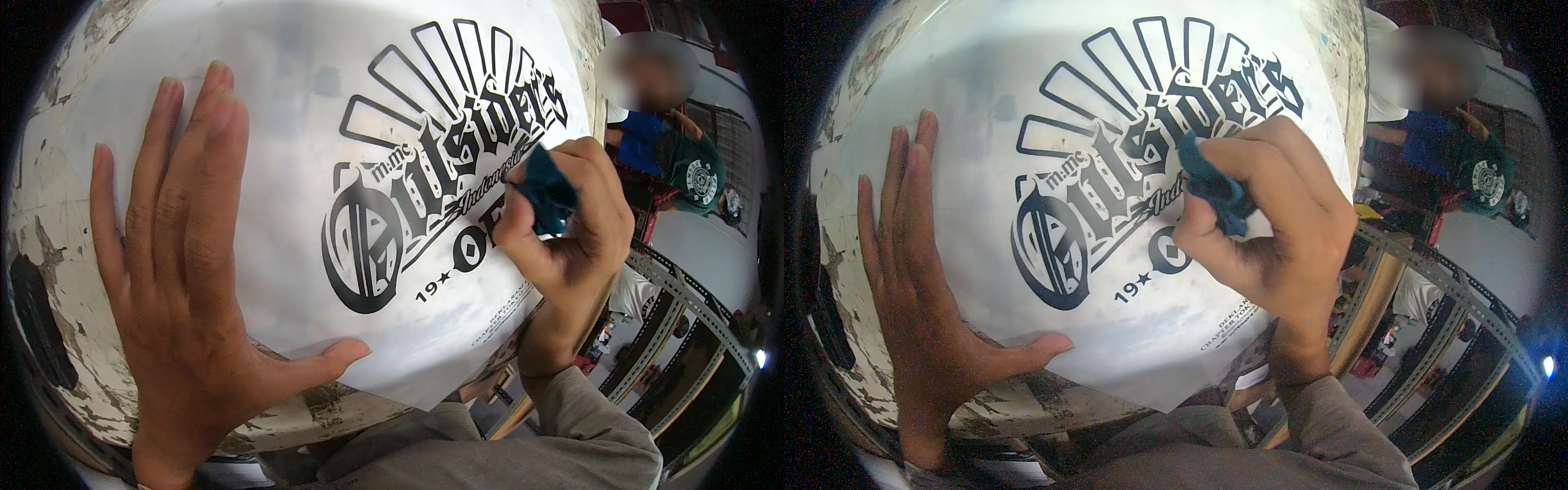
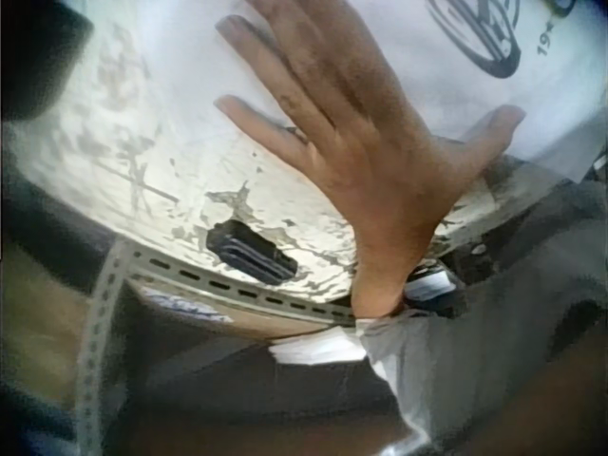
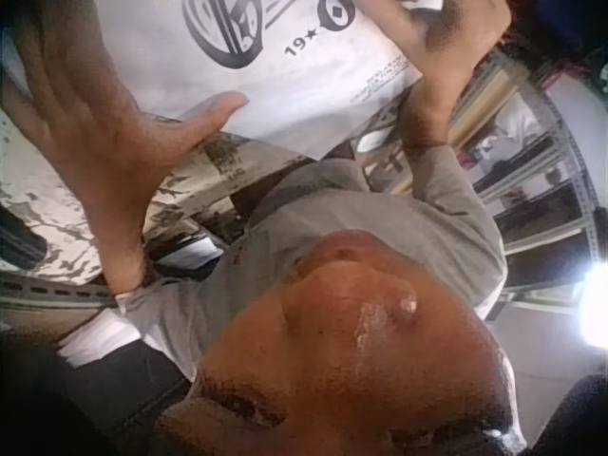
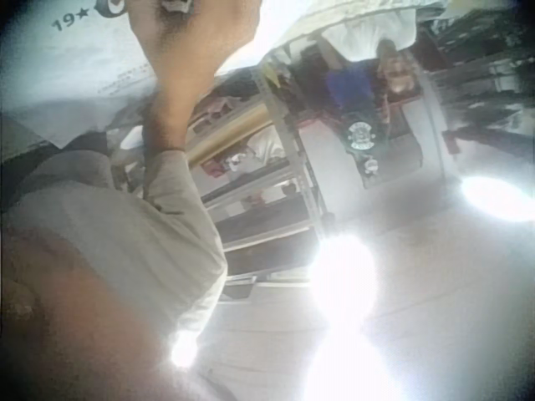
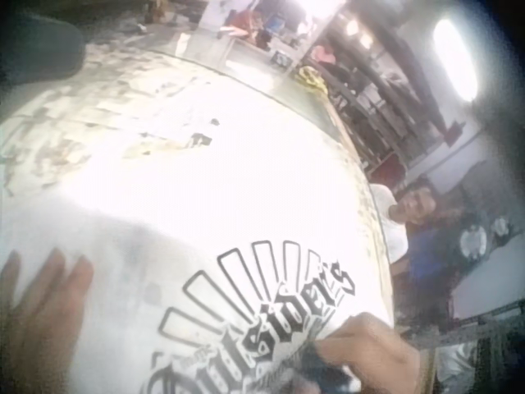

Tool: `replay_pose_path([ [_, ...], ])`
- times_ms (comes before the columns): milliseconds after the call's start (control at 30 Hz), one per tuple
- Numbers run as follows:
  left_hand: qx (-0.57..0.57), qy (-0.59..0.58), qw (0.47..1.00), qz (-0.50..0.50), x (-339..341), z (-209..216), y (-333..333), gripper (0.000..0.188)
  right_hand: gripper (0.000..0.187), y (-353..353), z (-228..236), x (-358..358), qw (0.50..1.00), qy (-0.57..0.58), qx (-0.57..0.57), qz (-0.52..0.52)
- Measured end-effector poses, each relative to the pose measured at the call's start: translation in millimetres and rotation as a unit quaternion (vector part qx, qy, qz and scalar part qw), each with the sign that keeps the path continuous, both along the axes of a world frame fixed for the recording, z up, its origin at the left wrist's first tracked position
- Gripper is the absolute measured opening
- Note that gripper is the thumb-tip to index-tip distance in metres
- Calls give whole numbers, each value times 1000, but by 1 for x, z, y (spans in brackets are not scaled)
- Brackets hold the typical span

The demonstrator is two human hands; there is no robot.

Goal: The person uses a small blue cloth to wipe the surface of a white printed sheet on a workbench. They then gather a stack of similar sheets, roll them into a bundle, and secure the bundle with a rubber band.

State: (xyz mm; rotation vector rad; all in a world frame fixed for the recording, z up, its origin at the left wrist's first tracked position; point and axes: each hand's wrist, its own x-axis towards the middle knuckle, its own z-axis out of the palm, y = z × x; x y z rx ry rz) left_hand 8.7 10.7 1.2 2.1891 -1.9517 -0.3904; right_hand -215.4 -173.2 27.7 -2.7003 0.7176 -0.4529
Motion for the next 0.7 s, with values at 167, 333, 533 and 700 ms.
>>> replay_pose_path([
  [167,-8,9,1000,4,-2,-2,-1,148,24,-1,-3,0,1000,-17,5,9],
  [333,-9,8,1000,1,0,-2,1,148,25,-4,-6,1,999,-46,-8,17],
  [533,-16,36,999,16,0,6,-5,143,23,-5,-7,-5,982,-161,43,-92],
  [700,-69,28,996,45,-4,13,-11,108,14,-20,-2,-29,917,-312,219,-118],
])
